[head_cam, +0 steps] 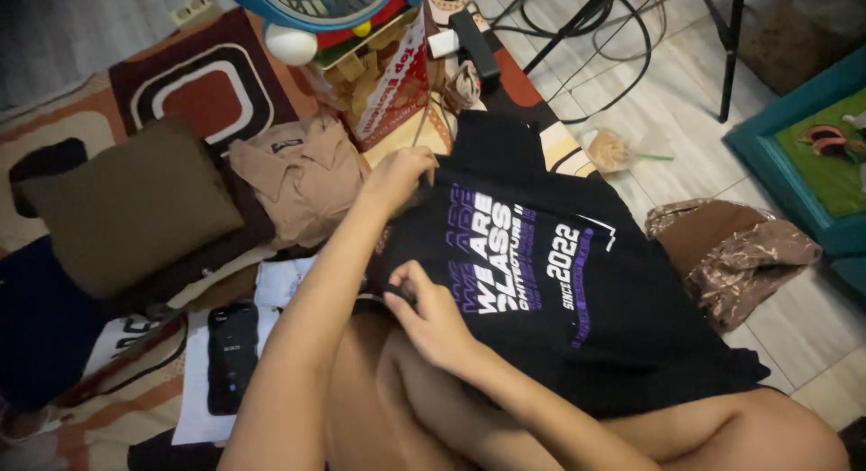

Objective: Folding various items of clothing including a t-shirt, a hoodie, and a collared shirt while sitting on the floor

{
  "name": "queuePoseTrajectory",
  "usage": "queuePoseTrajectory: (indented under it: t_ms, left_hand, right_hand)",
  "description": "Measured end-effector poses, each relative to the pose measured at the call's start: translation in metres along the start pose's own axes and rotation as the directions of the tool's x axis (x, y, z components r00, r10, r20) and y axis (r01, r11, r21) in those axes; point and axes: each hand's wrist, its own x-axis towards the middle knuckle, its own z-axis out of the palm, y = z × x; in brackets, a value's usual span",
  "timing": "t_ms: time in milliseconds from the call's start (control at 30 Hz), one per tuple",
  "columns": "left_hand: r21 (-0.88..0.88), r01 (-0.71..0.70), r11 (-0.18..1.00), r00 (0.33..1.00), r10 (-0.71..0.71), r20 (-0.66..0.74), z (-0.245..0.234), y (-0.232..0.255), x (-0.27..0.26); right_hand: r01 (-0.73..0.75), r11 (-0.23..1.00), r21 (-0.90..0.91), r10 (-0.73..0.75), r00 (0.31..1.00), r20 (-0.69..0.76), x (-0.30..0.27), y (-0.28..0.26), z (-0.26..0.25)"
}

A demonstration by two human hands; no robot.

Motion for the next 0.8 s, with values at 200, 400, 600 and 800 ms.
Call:
queuePoseTrajectory:
  t_ms: [200,400,600,800]
  left_hand:
    - [0.488,-0.015,0.873,0.997,0.05,-0.06,0.037,-0.041,-0.017]
    - [0.668,-0.022,0.743,0.983,0.139,-0.123,0.111,-0.06,-0.028]
    - [0.553,0.005,0.833,0.983,0.098,-0.157,0.047,0.015,-0.052]
    - [-0.126,0.186,0.975,0.983,-0.183,0.031,0.045,0.069,-0.086]
  right_hand:
    - [-0.023,0.999,-0.044,0.022,1.0,-0.009,0.008,0.012,0.038]
    - [-0.132,0.985,-0.115,0.141,0.987,0.078,0.016,0.05,0.045]
    - [-0.037,0.997,-0.065,0.052,0.969,0.242,-0.007,0.049,-0.036]
    - [0.005,0.794,-0.608,0.116,0.98,0.16,-0.04,0.109,-0.091]
